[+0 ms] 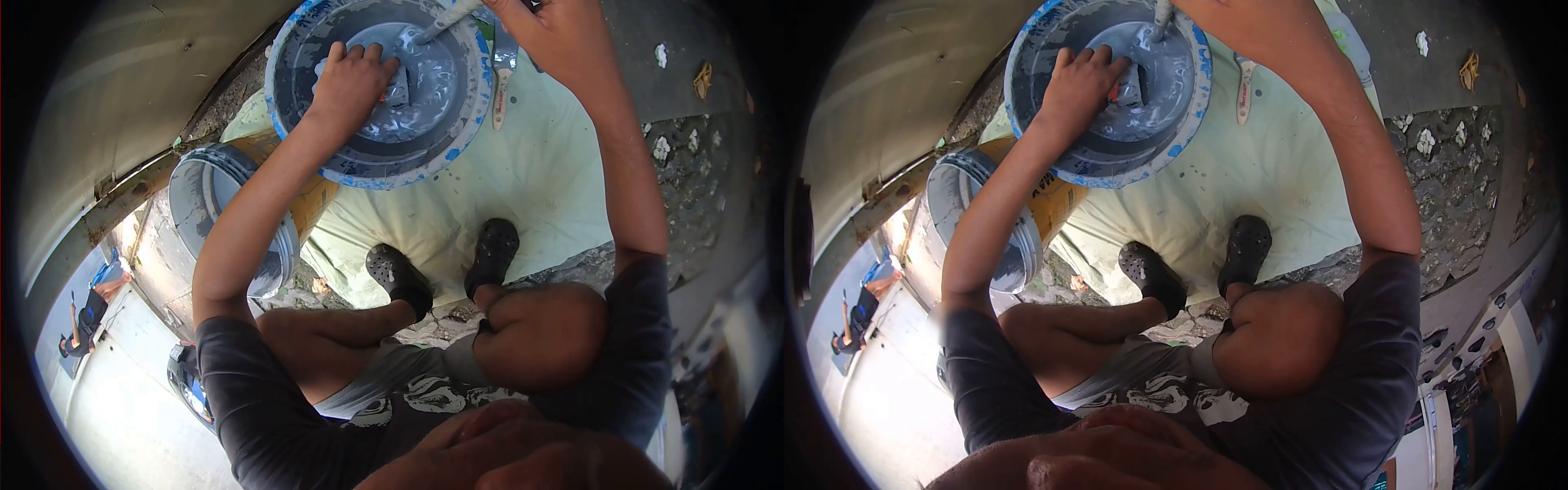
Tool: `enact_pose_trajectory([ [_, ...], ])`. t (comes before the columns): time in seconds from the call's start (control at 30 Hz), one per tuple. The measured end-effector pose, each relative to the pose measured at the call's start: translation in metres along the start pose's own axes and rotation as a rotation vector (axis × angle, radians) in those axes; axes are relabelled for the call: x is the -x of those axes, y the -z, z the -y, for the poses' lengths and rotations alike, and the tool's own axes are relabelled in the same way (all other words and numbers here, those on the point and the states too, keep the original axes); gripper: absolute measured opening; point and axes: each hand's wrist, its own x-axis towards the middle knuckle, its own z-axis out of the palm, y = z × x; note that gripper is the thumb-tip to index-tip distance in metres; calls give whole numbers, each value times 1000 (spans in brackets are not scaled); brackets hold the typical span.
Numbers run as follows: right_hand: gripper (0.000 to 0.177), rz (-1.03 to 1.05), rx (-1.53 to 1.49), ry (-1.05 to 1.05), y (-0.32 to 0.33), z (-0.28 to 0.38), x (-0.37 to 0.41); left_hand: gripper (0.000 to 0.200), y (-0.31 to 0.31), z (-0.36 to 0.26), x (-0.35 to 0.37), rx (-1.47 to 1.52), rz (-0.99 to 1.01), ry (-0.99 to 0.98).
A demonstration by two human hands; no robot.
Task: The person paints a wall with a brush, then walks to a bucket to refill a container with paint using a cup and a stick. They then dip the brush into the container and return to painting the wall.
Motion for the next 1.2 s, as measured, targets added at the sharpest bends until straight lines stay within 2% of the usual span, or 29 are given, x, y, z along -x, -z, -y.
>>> enact_pose_trajectory([
  [0.1, 15, -8, 19, 44, -1, 5, -1, 31, -3, -4, -3, 6, 47, 28],
  [0.2, 15, 36, 26, -48, 0, 16, -4, 32, -4, -8, -5, 13, 77, 36],
  [0.3, 15, 7, 20, 40, -5, 3, -3, 33, -9, -9, -8, -2, 115, 13],
  [0.37, 15, 54, 31, -91, -3, 15, -6, 33, -13, -11, -8, -2, 124, -6],
  [0.4, 15, 54, 31, -90, -5, 11, -5, 33, -14, -12, -9, -3, 124, -5],
  [0.47, 15, 9, 22, 29, -11, 2, -4, 32, -11, -13, -11, 68, 218, -4],
  [0.5, 15, 10, 21, 28, -9, 3, -2, 32, -9, -13, -11, 68, 218, -4],
  [0.57, 15, 47, -6, -100, -5, 17, -3, 32, -8, -12, -12, 70, 201, -22],
  [0.7, 15, 25, 25, -27, -8, 0, -2, 40, -5, -3, -10, 134, 157, -11],
  [0.77, 14, -12, -3, -23, -9, -1, -1, 63, 5, 6, -6, 380, 142, 4],
  [0.8, 14, -13, -1, -25, -8, -3, -1, 63, 8, 11, -3, 380, 143, 2],
  [0.87, 14, -30, 7, 35, -7, -5, -1, 75, 13, 21, 2, 575, 101, 10],
  [1.07, 14, -54, -8, 125, -8, -11, -3, 77, 34, 33, 25, 862, 5, 19],
  [1.2, 15, -21, -15, 60, -6, -5, -2, 80, 51, 41, 43, 1008, -84, 32],
])
